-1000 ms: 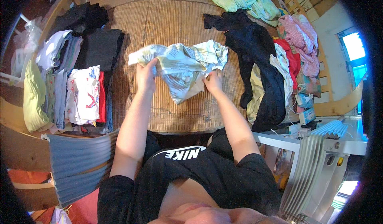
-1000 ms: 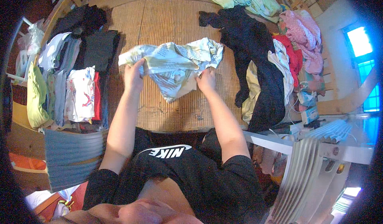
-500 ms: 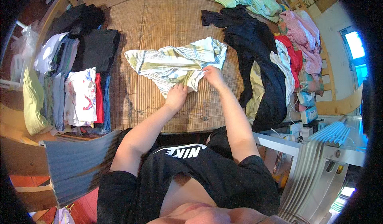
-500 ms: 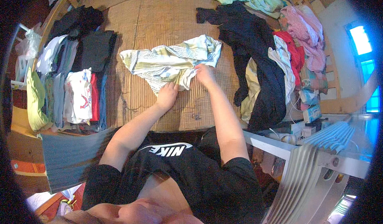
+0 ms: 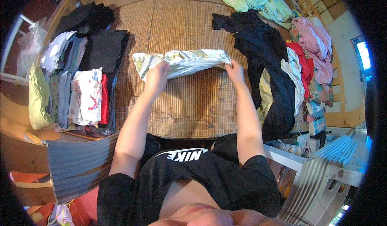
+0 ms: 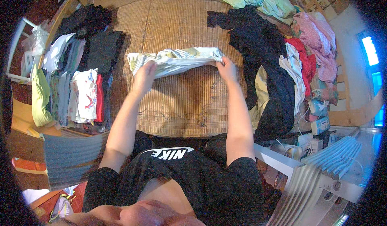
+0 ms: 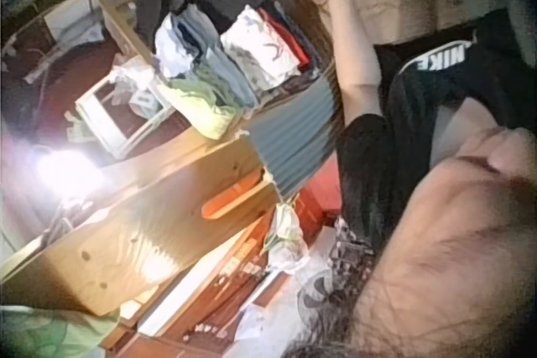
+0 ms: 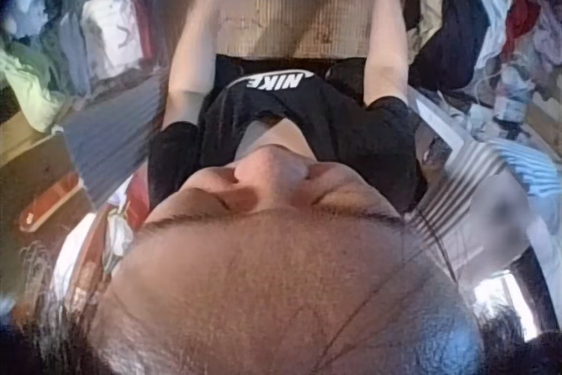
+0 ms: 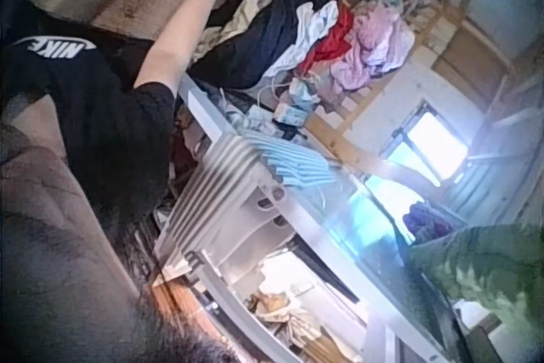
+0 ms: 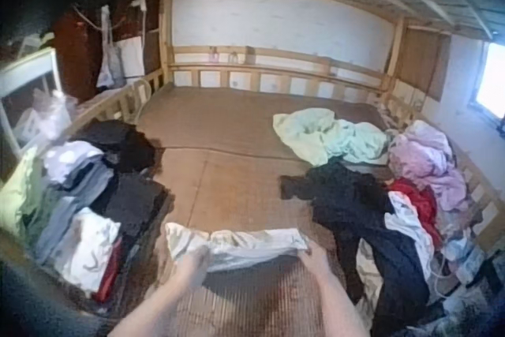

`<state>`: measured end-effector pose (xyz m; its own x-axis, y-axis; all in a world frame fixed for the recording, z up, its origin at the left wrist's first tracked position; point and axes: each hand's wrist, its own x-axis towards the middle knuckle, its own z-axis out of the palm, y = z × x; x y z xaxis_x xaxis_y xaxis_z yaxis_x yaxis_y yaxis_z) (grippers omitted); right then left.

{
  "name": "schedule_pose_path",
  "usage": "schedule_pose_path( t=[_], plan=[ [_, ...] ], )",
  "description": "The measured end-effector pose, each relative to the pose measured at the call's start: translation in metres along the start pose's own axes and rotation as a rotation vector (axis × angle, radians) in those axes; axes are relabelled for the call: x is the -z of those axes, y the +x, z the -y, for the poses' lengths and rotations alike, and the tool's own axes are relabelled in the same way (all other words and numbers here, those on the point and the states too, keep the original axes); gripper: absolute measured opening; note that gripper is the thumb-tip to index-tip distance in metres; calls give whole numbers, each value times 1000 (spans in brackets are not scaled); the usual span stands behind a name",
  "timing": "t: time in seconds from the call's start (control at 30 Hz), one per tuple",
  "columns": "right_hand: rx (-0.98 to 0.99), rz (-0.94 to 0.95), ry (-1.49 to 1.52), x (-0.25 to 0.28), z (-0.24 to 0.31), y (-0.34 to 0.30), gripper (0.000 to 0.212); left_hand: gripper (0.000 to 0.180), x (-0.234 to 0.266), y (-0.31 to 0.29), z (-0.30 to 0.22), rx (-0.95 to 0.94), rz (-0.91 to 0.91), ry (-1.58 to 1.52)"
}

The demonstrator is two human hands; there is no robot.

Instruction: The person folds several pieces of clothing, including a yellow t-shirt, a black t-shirt, a patterned cloth, and a black long-sleeved shirt. They smooth each item, fold it neatly, and place it on a growing stack to the left.

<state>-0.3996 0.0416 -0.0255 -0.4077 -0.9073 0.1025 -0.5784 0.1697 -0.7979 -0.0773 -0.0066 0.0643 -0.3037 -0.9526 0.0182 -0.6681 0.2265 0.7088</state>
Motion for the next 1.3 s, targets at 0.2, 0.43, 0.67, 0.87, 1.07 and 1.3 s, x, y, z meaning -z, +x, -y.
schedule_pose_path(
  t=[0.2,0.43,0.67,0.87,1.07,1.3],
  plan=[
    [-245,535,185,63,97,1,22,22,46,13,40,1,-75,-180],
    [-40,687,-5,108,116,-9,18,14,76,-1,3,-251,-344,44],
    [-40,539,360,150,144,-33,14,21,134,-50,-13,-1,283,-80],
    [-92,899,-296,118,70,1,24,26,88,-14,59,105,400,343],
    [13,-104,-672,84,58,67,23,23,80,94,67,-74,-53,634],
    [443,-723,-773,214,208,111,20,23,224,143,-94,-579,-833,711]
  ],
)
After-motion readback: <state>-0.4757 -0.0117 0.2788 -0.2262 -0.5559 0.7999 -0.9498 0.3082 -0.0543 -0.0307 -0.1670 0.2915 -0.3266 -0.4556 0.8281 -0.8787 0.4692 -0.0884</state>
